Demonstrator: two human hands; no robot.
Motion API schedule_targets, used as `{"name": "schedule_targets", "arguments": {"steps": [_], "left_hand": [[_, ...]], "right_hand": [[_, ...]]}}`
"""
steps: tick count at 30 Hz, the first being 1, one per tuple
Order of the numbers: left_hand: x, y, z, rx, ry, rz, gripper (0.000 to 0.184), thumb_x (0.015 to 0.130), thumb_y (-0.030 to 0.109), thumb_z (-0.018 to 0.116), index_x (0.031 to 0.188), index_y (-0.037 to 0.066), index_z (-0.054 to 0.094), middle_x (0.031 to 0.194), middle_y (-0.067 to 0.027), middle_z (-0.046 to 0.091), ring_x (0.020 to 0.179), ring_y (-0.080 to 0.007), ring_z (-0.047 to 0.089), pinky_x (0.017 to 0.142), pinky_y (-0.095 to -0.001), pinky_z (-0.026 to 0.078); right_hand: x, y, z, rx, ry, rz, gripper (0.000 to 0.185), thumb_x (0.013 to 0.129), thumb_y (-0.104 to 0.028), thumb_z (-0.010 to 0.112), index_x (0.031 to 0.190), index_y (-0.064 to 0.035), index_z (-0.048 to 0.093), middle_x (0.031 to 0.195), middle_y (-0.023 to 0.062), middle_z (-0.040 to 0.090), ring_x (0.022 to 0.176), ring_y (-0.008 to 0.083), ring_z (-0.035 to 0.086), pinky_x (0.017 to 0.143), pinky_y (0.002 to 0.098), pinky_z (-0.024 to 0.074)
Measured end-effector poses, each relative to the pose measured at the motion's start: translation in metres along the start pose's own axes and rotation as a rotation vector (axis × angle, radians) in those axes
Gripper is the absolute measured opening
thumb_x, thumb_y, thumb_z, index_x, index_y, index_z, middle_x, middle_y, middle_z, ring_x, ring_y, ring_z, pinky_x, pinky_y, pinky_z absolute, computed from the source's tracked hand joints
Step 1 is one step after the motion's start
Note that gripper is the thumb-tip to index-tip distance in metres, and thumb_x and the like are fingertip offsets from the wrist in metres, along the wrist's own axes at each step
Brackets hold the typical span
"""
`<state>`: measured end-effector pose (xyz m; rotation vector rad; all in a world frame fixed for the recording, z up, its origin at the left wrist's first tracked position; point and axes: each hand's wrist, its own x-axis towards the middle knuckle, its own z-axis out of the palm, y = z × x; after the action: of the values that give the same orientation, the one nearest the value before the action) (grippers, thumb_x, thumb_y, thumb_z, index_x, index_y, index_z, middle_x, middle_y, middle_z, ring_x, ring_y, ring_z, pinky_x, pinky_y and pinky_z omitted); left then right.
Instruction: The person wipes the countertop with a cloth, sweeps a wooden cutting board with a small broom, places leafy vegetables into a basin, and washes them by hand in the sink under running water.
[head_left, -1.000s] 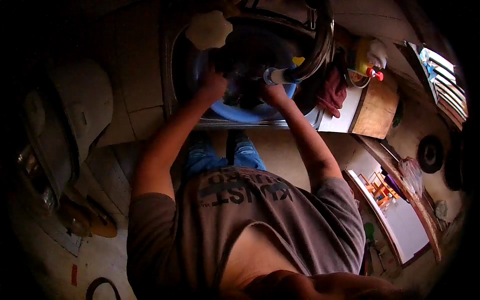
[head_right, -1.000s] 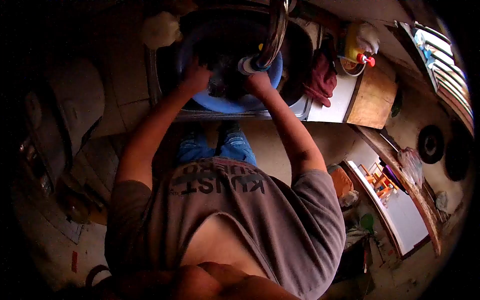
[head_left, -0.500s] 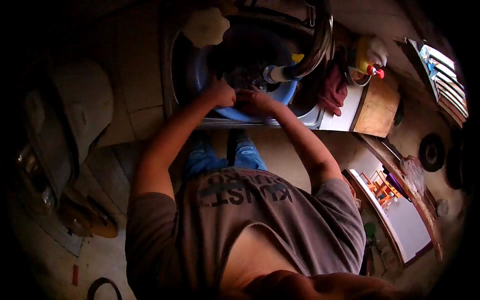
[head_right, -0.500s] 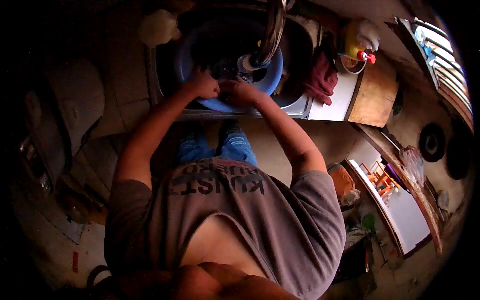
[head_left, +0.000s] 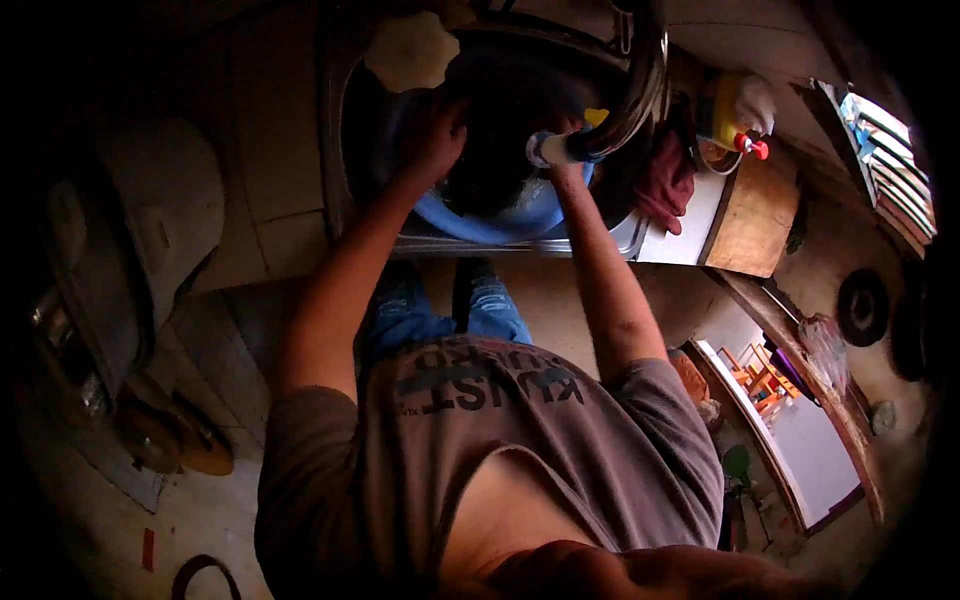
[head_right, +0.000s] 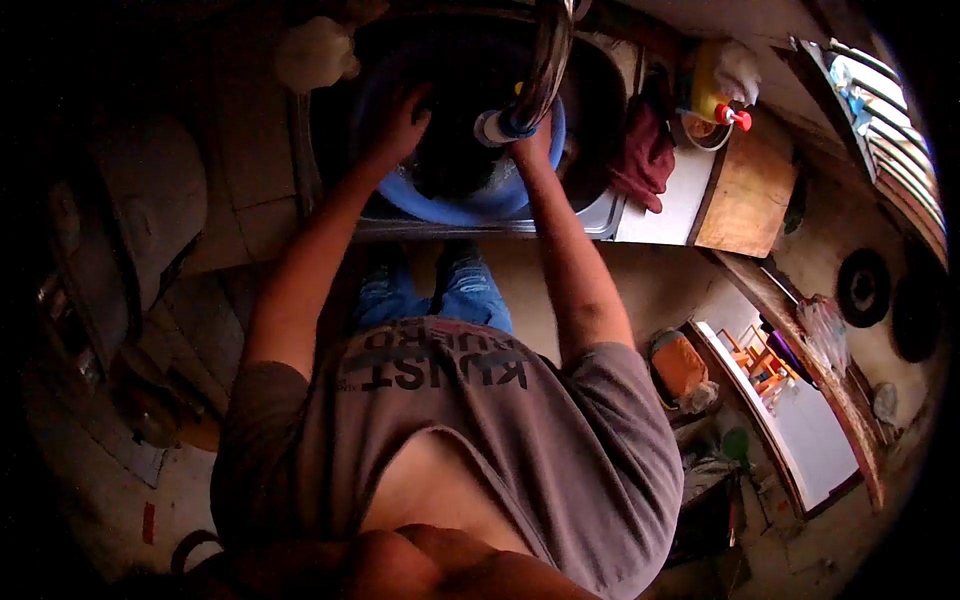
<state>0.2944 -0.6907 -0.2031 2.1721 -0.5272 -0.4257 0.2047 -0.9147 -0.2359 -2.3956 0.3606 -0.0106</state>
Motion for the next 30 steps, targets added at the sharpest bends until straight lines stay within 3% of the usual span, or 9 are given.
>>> {"name": "schedule_targets", "arguments": {"steps": [4,6,10,15,17,21,23,25,30], "left_hand": [[0.013,0.001,0.033,-0.15,0.076,-0.22,0.052,0.087,0.033,0.057,0.133,0.011,0.045,0.136,-0.0168,0.043,0.122,-0.0359,0.042,0.098,-0.0428,0.038],[0.01,0.019,0.043,-0.672,0.04,-0.597,0.05,0.09,0.037,0.054,0.13,0.009,0.047,0.134,-0.016,0.045,0.121,-0.0361,0.042,0.098,-0.042,0.037],[0.005,0.017,0.06,-0.634,0.13,-0.529,0.048,0.092,0.037,0.051,0.128,0.006,0.048,0.127,-0.0164,0.052,0.115,-0.0339,0.048,0.096,-0.0397,0.039],[-0.011,0.082,0.017,-0.509,0.095,-0.293,0.034,0.092,0.03,0.048,0.103,0.0,0.06,0.097,-0.0217,0.063,0.091,-0.0372,0.06,0.083,-0.0398,0.045],[-0.018,0.087,0.008,-0.542,0.076,-0.253,0.034,0.092,0.03,0.049,0.105,0.001,0.06,0.102,-0.0214,0.061,0.094,-0.037,0.059,0.084,-0.0399,0.045],[-0.033,0.033,0.003,-0.032,-0.12,-0.142,0.048,0.091,0.037,0.052,0.125,0.003,0.049,0.12,-0.0184,0.053,0.106,-0.0322,0.054,0.09,-0.0374,0.041],[-0.035,0.01,0.011,-0.213,0.019,-0.204,0.05,0.09,0.034,0.056,0.129,0.003,0.046,0.126,-0.0172,0.049,0.11,-0.0313,0.051,0.092,-0.0378,0.041],[-0.041,-0.002,0.025,-0.403,0.137,-0.276,0.054,0.088,0.031,0.059,0.132,0.004,0.042,0.132,-0.0161,0.044,0.114,-0.0304,0.048,0.093,-0.0382,0.04],[-0.031,0.024,0.057,-1.009,0.157,-0.866,0.061,0.085,0.025,0.064,0.135,0.003,0.037,0.127,-0.014,0.05,0.11,-0.0284,0.051,0.092,-0.0376,0.041]], "right_hand": [[-0.015,-0.021,0.069,0.419,0.117,0.177,0.043,0.088,-0.033,0.055,0.117,-0.0015,0.052,0.116,0.0126,0.057,0.108,0.0274,0.051,0.092,0.0371,0.0395],[-0.019,-0.029,0.087,0.569,0.129,0.219,0.045,0.089,-0.034,0.054,0.119,-0.0006,0.051,0.117,0.0126,0.056,0.11,0.0264,0.049,0.093,0.0369,0.0384],[-0.023,-0.057,0.071,0.929,0.069,0.472,0.041,0.093,-0.032,0.048,0.12,-0.0017,0.051,0.114,0.0121,0.057,0.106,0.0231,0.05,0.093,0.0333,0.038],[-0.022,-0.106,-0.006,0.737,0.064,0.266,0.025,0.096,-0.023,0.047,0.096,-0.0008,0.058,0.093,0.0077,0.06,0.085,0.0202,0.053,0.078,0.0348,0.0415],[-0.021,-0.114,-0.021,0.834,0.092,0.375,0.025,0.095,-0.022,0.049,0.094,0.0001,0.059,0.089,0.0093,0.06,0.083,0.0208,0.054,0.075,0.0349,0.0425],[-0.023,-0.052,-0.032,0.106,-0.042,0.0,0.026,0.089,-0.025,0.057,0.096,0.0004,0.059,0.09,0.0122,0.061,0.084,0.0236,0.055,0.076,0.0356,0.0448],[-0.017,-0.031,-0.019,-0.225,0.01,-0.142,0.028,0.087,-0.026,0.06,0.098,0.0004,0.059,0.091,0.0129,0.061,0.085,0.0242,0.056,0.077,0.0356,0.0455],[-0.019,-0.027,-0.007,0.459,0.068,0.286,0.034,0.084,-0.026,0.065,0.106,-0.0008,0.057,0.102,0.0123,0.06,0.093,0.0224,0.056,0.083,0.0348,0.0453],[-0.041,-0.034,0.072,0.743,0.0,0.57,0.032,0.09,-0.024,0.057,0.114,-0.0028,0.055,0.106,0.0074,0.058,0.098,0.0183,0.052,0.086,0.0315,0.0415]]}}
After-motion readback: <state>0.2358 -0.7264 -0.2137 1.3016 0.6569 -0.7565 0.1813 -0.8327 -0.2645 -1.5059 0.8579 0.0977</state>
